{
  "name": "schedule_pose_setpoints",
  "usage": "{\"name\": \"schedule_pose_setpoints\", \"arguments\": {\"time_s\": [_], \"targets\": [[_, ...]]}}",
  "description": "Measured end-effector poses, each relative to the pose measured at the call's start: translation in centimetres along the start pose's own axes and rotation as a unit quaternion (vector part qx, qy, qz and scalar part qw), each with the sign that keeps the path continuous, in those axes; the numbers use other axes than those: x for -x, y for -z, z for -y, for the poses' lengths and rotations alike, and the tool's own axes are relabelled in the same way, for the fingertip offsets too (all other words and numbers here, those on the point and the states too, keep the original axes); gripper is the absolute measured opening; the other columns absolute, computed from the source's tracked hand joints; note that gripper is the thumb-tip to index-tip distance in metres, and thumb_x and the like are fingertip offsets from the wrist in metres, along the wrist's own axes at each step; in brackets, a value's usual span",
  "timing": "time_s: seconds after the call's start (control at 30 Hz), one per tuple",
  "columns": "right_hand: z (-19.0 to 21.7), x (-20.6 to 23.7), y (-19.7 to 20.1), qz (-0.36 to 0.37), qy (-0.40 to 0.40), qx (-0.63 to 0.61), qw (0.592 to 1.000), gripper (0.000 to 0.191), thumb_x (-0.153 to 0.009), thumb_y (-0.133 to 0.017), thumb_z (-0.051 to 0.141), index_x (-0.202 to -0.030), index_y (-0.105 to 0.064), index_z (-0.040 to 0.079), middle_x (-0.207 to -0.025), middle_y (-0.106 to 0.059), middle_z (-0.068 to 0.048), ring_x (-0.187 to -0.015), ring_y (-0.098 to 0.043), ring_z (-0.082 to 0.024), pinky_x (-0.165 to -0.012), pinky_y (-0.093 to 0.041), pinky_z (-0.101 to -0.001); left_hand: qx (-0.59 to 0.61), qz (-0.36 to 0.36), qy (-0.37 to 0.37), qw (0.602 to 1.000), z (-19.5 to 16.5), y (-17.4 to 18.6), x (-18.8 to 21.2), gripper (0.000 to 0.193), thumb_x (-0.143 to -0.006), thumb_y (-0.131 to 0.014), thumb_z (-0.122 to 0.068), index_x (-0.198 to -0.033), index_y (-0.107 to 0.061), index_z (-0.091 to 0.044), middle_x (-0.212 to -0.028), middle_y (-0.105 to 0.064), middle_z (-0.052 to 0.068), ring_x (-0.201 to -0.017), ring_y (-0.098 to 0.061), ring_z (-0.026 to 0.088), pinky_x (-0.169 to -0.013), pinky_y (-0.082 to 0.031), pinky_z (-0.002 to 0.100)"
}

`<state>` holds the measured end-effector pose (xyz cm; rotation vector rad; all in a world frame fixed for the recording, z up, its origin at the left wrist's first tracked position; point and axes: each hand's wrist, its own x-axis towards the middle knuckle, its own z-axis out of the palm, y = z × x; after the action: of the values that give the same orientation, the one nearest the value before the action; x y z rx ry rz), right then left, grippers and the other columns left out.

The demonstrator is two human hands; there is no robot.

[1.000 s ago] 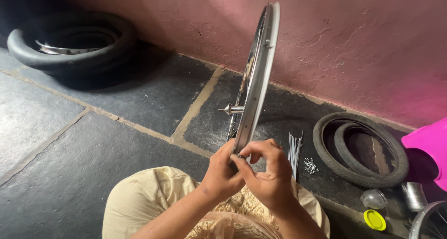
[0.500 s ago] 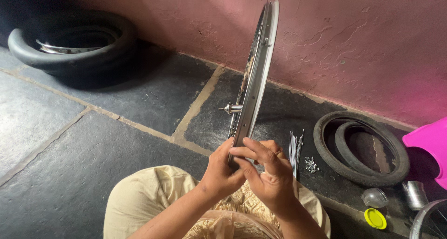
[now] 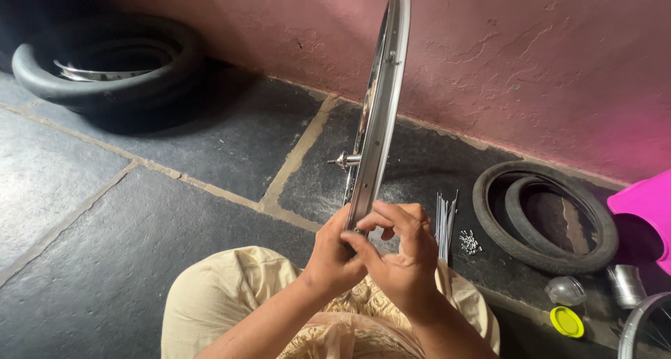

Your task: The person inserts and secures spokes into a bicycle wheel rim and hub, tightening them by hand. They rotate the wheel to access different spoke holes and continue adding spokes around the rim.

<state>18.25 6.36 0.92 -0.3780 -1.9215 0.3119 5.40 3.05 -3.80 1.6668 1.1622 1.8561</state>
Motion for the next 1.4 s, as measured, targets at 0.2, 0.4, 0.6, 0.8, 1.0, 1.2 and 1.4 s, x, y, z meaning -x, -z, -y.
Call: {"name": "schedule_pose_setpoints", "arguments": {"time_s": [0.2,0.4,0.6,0.8,1.0,1.2,1.4], "targets": [[0.0,0.0,0.1,0.014,0.001,0.013,1.0,0.065,-0.084,-0.085,0.0,-0.14,-0.053,0.011,-0.104,-0.076,-0.004,-0.099,-0.07,-0.011,-0.077,-0.056,-0.0254,0.019,0.004,0.094,0.995,-0.2,0.2,-0.2,0.041,-0.083,-0.07,-0.007,-0.123,-0.063,-0.005,-0.103,-0.07,0.01,-0.09,-0.068,0.017,-0.078,-0.058,0.03],[-0.3,0.7,0.0,0.02,-0.026,-0.018,0.999,0.068,-0.085,-0.083,0.0,-0.142,-0.048,0.006,-0.112,-0.073,-0.009,-0.104,-0.072,-0.014,-0.079,-0.058,-0.0263,0.029,0.006,0.037,0.999,-0.4,0.2,-0.3,0.037,-0.083,-0.07,-0.005,-0.12,-0.063,-0.004,-0.107,-0.07,0.009,-0.096,-0.069,0.016,-0.08,-0.058,0.029],[-0.2,0.5,-0.1,0.0,-0.013,0.0,1.0,0.067,-0.084,-0.086,0.002,-0.139,-0.048,0.008,-0.105,-0.072,-0.002,-0.096,-0.069,-0.013,-0.075,-0.054,-0.0249,-0.004,0.005,0.012,1.0,-0.5,0.2,-0.3,0.03,-0.087,-0.071,-0.007,-0.116,-0.063,-0.005,-0.105,-0.069,0.009,-0.097,-0.071,0.018,-0.085,-0.058,0.031],[0.5,0.0,0.0,0.005,0.027,0.015,0.999,0.059,-0.084,-0.082,-0.002,-0.134,-0.052,0.008,-0.1,-0.075,-0.005,-0.09,-0.069,-0.014,-0.08,-0.055,-0.0273,0.018,0.014,0.048,0.999,-0.3,0.3,0.0,0.035,-0.083,-0.072,-0.008,-0.117,-0.064,-0.005,-0.103,-0.071,0.01,-0.094,-0.072,0.018,-0.08,-0.059,0.032],[-3.3,1.1,0.0,-0.064,-0.058,-0.147,0.985,0.053,-0.087,-0.082,0.011,-0.13,-0.052,0.005,-0.099,-0.069,-0.003,-0.086,-0.063,-0.011,-0.076,-0.054,-0.0227,-0.014,0.065,0.2,0.978,0.9,1.6,0.4,0.046,-0.075,-0.066,-0.005,-0.12,-0.064,-0.007,-0.086,-0.064,0.01,-0.069,-0.059,0.02,-0.065,-0.05,0.031],[-14.0,1.1,-2.4,-0.109,-0.206,0.085,0.969,0.013,-0.092,-0.074,0.012,-0.103,-0.072,0.005,-0.092,-0.074,-0.008,-0.085,-0.07,-0.02,-0.077,-0.056,-0.0331,0.012,0.041,0.034,0.999,1.6,2.6,0.7,0.052,-0.071,-0.06,0.001,-0.123,-0.063,-0.001,-0.104,-0.068,0.007,-0.097,-0.065,0.016,-0.091,-0.053,0.03],[-20.3,3.6,-7.7,0.049,-0.251,0.286,0.924,0.017,-0.083,-0.073,0.029,-0.084,-0.074,0.012,-0.085,-0.075,-0.007,-0.086,-0.069,-0.034,-0.073,-0.055,-0.0491,-0.006,0.05,0.068,0.996,0.6,2.3,1.0,0.05,-0.071,-0.061,-0.001,-0.121,-0.063,-0.002,-0.102,-0.068,0.008,-0.096,-0.066,0.016,-0.088,-0.054,0.029]]}}
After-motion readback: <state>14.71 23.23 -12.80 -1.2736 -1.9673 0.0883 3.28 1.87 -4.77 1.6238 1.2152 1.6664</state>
